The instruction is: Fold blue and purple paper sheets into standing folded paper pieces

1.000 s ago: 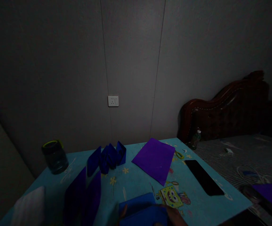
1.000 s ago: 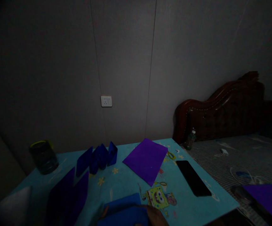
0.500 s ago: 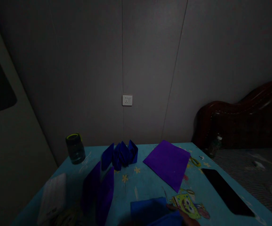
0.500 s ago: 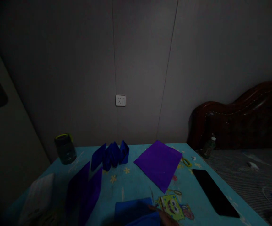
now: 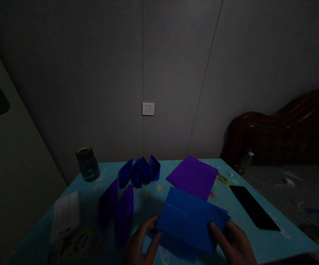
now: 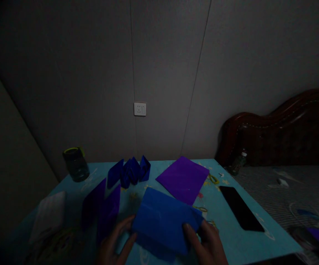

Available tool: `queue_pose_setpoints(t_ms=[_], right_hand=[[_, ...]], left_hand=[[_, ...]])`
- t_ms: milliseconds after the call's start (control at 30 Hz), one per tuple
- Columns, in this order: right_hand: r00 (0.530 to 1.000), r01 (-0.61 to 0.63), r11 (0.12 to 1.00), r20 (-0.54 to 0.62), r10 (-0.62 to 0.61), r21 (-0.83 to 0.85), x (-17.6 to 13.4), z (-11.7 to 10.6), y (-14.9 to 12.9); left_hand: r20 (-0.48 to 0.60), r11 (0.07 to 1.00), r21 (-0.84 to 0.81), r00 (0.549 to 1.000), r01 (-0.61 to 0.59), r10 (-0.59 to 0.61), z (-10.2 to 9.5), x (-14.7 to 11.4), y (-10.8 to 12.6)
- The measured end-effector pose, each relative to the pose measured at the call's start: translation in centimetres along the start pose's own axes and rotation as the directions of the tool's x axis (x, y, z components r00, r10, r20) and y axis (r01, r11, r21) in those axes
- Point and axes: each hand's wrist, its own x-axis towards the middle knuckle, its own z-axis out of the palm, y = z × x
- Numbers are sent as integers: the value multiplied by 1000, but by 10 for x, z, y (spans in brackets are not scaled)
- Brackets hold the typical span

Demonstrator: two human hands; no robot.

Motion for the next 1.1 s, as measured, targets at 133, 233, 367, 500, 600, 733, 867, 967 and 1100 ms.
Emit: queue_pose_setpoints(t_ms=[133,233,367,500,600,733,867,967,1100], right_hand=[[989,-150,977,2,151,151,10,12,-2],[982,-184,975,-22,188,124,8,19,4],[990,-139,990,-28,139,12,1,25,17],[995,-99,990,-31,97,-104,-3,28,39],[1000,-20,981,-19,16,-195,-5,28,50],[968,248,939,105,-229,-240,-6,30,50],[832,494,845,392,-393,-203,-11,36,39],[730,570,804,552,-403,-167,-15,42,30],[631,622,773,665,-400,-126,-13,50,23]], left_hand=[[-23,994,-113,1000,7,-10,-4,32,18],[-7,989,116,996,-88,89,-7,55,27],[105,826,512,972,-235,212,7,56,21],[376,724,548,897,-419,234,34,27,3],[455,723,512,860,-464,229,43,11,-9],[460,739,465,846,-488,270,39,9,-17],[479,730,457,832,-509,280,31,7,-22],[456,720,457,833,-521,314,29,0,-28],[352,724,497,874,-479,336,24,-8,-36]])
